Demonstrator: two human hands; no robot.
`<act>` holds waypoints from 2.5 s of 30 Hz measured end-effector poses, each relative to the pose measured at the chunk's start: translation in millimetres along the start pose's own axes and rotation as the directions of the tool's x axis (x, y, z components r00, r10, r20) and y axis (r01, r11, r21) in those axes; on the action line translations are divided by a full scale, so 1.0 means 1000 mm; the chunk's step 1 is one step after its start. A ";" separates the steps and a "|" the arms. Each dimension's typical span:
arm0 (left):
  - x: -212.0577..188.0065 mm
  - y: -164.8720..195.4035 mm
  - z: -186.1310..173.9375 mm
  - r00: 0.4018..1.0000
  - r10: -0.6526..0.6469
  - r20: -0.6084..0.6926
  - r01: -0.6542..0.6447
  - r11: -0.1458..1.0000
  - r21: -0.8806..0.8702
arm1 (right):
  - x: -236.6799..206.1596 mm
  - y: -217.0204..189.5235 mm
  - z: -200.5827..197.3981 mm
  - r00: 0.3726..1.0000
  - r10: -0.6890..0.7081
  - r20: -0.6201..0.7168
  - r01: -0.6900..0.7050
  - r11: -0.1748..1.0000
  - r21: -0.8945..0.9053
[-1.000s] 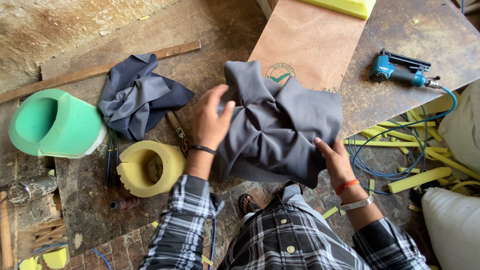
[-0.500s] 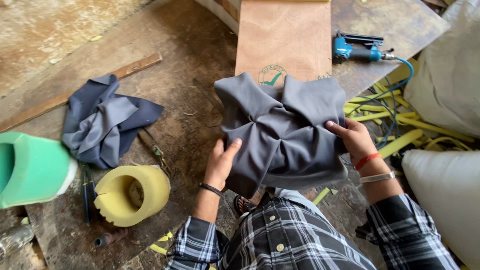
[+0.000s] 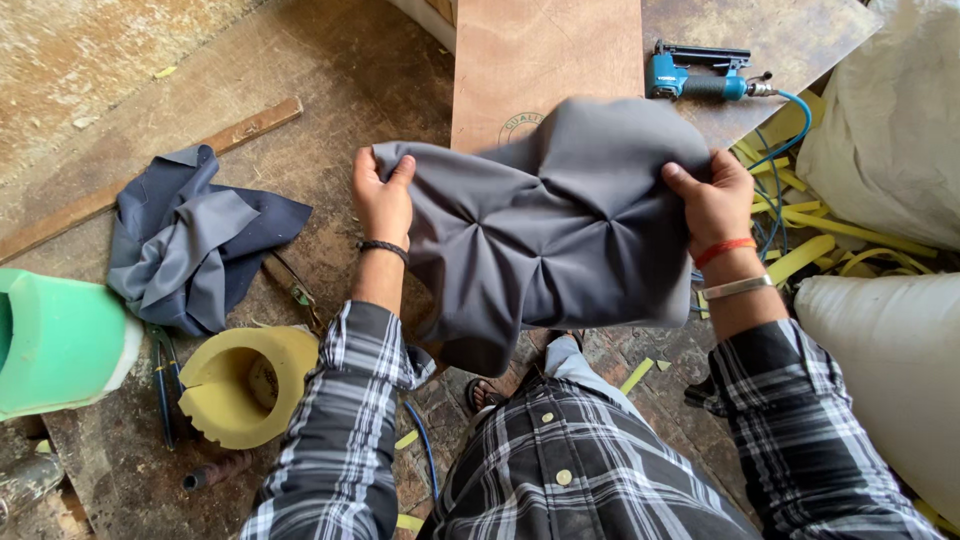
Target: The person sews a dark gray fabric over a yellow foam cushion, pulls the thread to create tufted indentations, and secures the fabric using a staple gun. They repeatedly adjust the fabric, pull threads, and staple the edges to the foam.
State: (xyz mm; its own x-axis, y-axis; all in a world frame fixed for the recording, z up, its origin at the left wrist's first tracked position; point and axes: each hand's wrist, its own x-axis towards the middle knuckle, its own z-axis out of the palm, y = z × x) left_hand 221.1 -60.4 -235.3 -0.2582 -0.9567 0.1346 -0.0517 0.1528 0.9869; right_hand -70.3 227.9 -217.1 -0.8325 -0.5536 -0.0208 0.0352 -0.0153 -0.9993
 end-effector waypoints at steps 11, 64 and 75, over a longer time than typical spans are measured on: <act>-0.135 0.005 -0.080 0.758 -0.549 0.352 0.551 0.828 0.106 | -0.076 0.017 -0.038 0.910 0.395 0.122 -0.395 0.918 -0.026; 0.003 0.050 0.100 0.031 0.176 0.984 -0.254 0.954 -0.162 | -0.102 -0.042 0.101 0.636 -0.622 0.457 0.710 0.241 -0.662; -0.013 0.028 0.081 0.174 -0.203 0.964 -0.053 0.975 0.215 | -0.104 -0.048 0.101 0.664 -0.611 0.431 0.685 0.267 -0.678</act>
State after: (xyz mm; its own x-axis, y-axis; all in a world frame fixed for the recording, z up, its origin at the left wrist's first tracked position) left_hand 144.7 -23.5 -216.5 -0.9639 0.0414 -0.2630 -0.2445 0.2533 0.9360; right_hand 70.4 201.8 -163.5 -0.3366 -0.7170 0.6105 -0.9357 0.1817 -0.3025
